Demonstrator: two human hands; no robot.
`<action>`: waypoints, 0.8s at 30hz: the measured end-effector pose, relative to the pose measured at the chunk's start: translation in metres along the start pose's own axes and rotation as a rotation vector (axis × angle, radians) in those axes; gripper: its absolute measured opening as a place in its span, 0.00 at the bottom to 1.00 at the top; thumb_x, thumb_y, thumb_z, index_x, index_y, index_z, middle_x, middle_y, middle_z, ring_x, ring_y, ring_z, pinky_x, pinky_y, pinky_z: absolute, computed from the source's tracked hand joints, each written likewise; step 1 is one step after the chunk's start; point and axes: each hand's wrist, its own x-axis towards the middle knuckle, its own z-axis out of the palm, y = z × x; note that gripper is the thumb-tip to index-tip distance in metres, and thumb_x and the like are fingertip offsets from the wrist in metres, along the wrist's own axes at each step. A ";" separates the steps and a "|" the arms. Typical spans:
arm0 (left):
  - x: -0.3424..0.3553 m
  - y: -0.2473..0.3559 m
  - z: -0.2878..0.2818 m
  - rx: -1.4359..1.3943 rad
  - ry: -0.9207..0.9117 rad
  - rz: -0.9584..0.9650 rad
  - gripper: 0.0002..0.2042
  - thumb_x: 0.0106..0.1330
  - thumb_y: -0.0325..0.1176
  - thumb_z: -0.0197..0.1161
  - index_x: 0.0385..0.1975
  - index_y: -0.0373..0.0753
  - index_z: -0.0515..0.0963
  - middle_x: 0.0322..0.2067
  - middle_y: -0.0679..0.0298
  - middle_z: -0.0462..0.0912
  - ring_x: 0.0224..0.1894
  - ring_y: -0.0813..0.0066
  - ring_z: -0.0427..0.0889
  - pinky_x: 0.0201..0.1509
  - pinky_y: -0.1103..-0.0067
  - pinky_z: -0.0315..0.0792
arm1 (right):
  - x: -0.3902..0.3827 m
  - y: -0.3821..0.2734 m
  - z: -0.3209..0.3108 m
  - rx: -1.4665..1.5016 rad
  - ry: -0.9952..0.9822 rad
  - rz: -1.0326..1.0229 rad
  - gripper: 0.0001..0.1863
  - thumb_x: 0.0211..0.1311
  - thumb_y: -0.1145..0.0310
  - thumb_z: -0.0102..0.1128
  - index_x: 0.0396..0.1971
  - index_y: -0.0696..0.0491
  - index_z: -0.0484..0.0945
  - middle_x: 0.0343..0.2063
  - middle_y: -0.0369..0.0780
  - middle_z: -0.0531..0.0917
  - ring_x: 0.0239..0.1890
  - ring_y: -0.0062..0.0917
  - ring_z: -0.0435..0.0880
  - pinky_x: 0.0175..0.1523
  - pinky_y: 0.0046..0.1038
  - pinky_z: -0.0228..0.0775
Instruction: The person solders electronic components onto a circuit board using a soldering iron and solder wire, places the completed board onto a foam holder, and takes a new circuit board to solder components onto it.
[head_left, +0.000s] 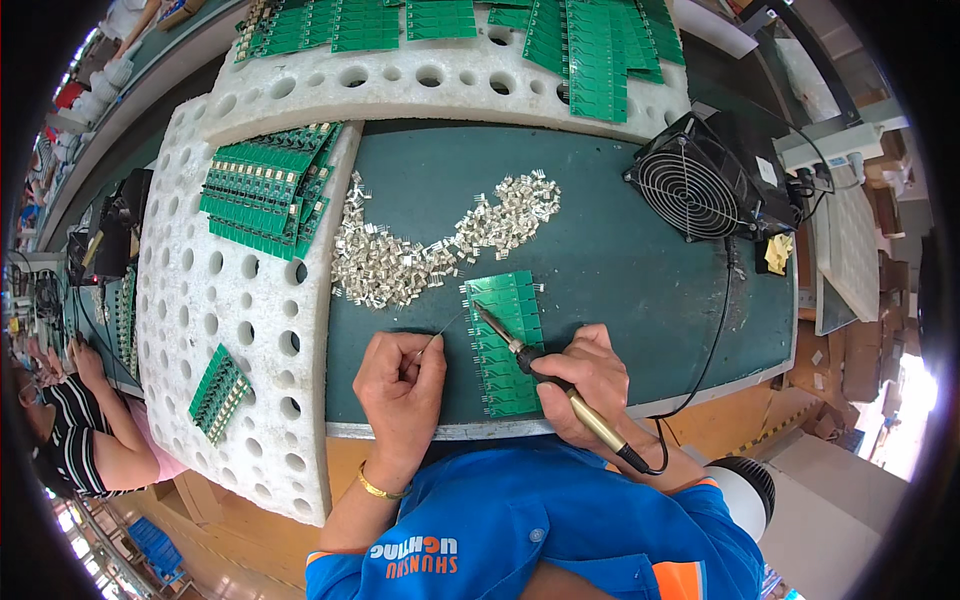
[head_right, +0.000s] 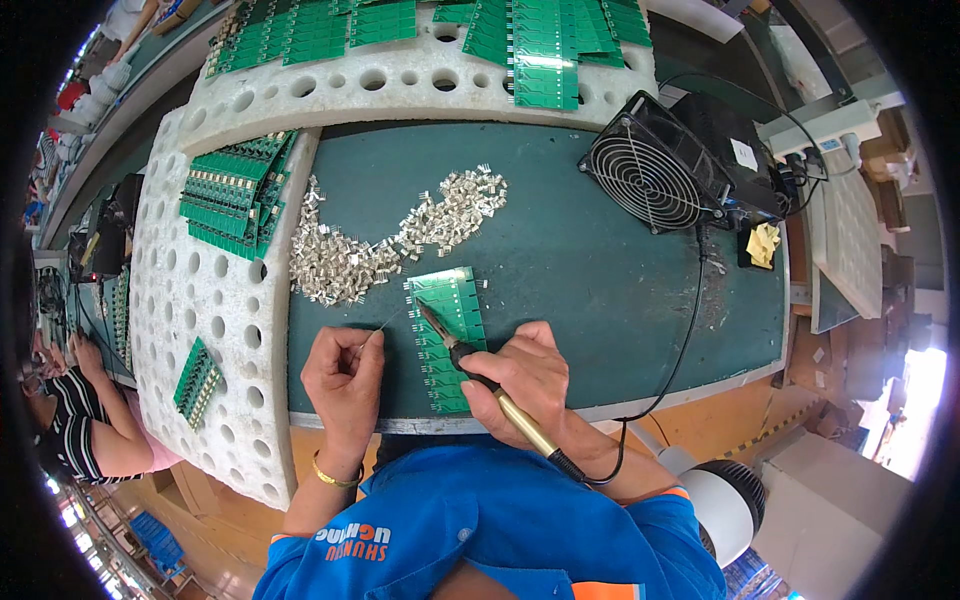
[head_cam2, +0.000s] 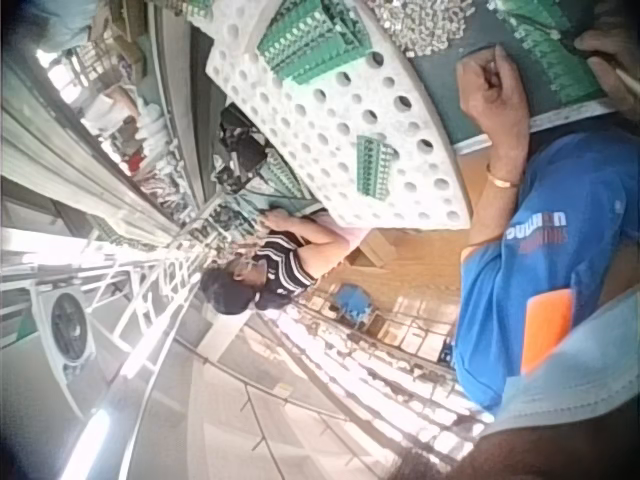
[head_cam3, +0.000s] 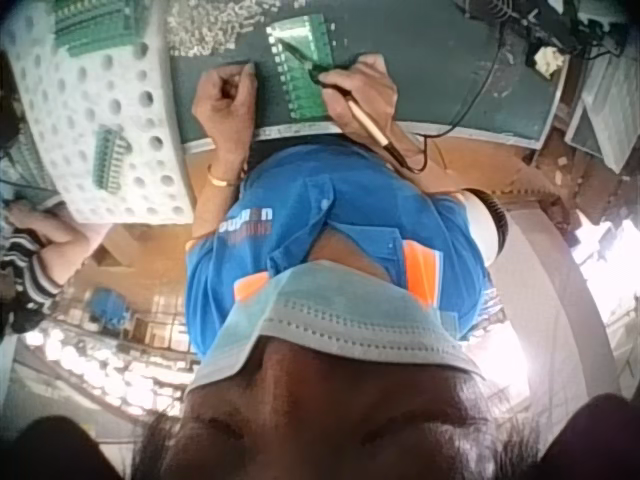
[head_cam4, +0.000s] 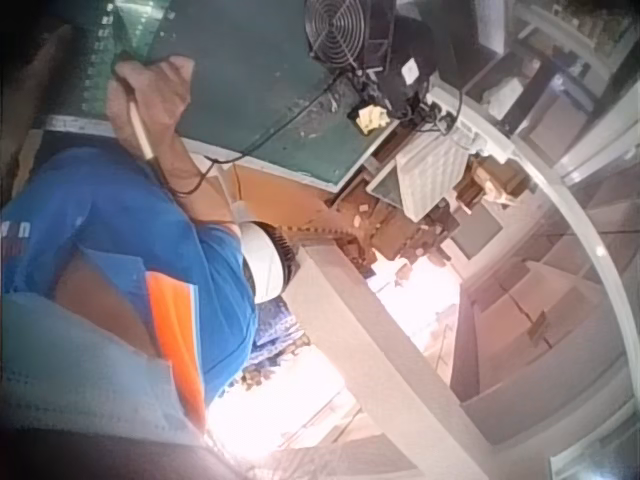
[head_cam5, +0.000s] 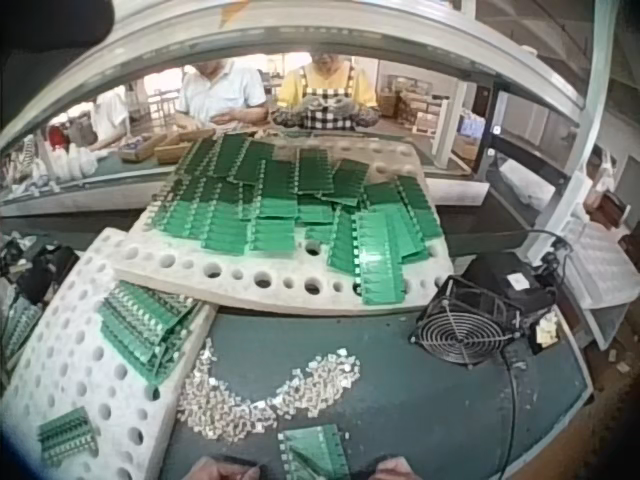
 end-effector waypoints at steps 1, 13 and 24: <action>0.000 0.000 0.000 0.001 0.001 -0.002 0.06 0.62 0.21 0.68 0.27 0.34 0.76 0.24 0.73 0.72 0.23 0.91 0.64 0.25 0.89 0.59 | 0.000 0.000 0.000 -0.002 -0.006 -0.001 0.10 0.64 0.65 0.62 0.36 0.57 0.78 0.17 0.36 0.78 0.16 0.25 0.70 0.36 0.32 0.62; -0.001 0.002 0.001 0.001 0.011 0.002 0.06 0.62 0.21 0.68 0.26 0.34 0.76 0.24 0.73 0.72 0.23 0.91 0.64 0.25 0.89 0.59 | -0.005 -0.002 0.000 -0.036 -0.032 -0.014 0.13 0.65 0.61 0.63 0.38 0.56 0.77 0.18 0.36 0.79 0.16 0.25 0.71 0.36 0.32 0.63; 0.000 0.000 0.002 0.007 0.007 -0.005 0.06 0.62 0.22 0.68 0.27 0.34 0.77 0.24 0.73 0.72 0.23 0.91 0.63 0.25 0.89 0.59 | -0.008 -0.004 0.001 -0.066 -0.041 -0.022 0.15 0.66 0.59 0.64 0.41 0.55 0.77 0.19 0.35 0.79 0.17 0.25 0.72 0.36 0.32 0.64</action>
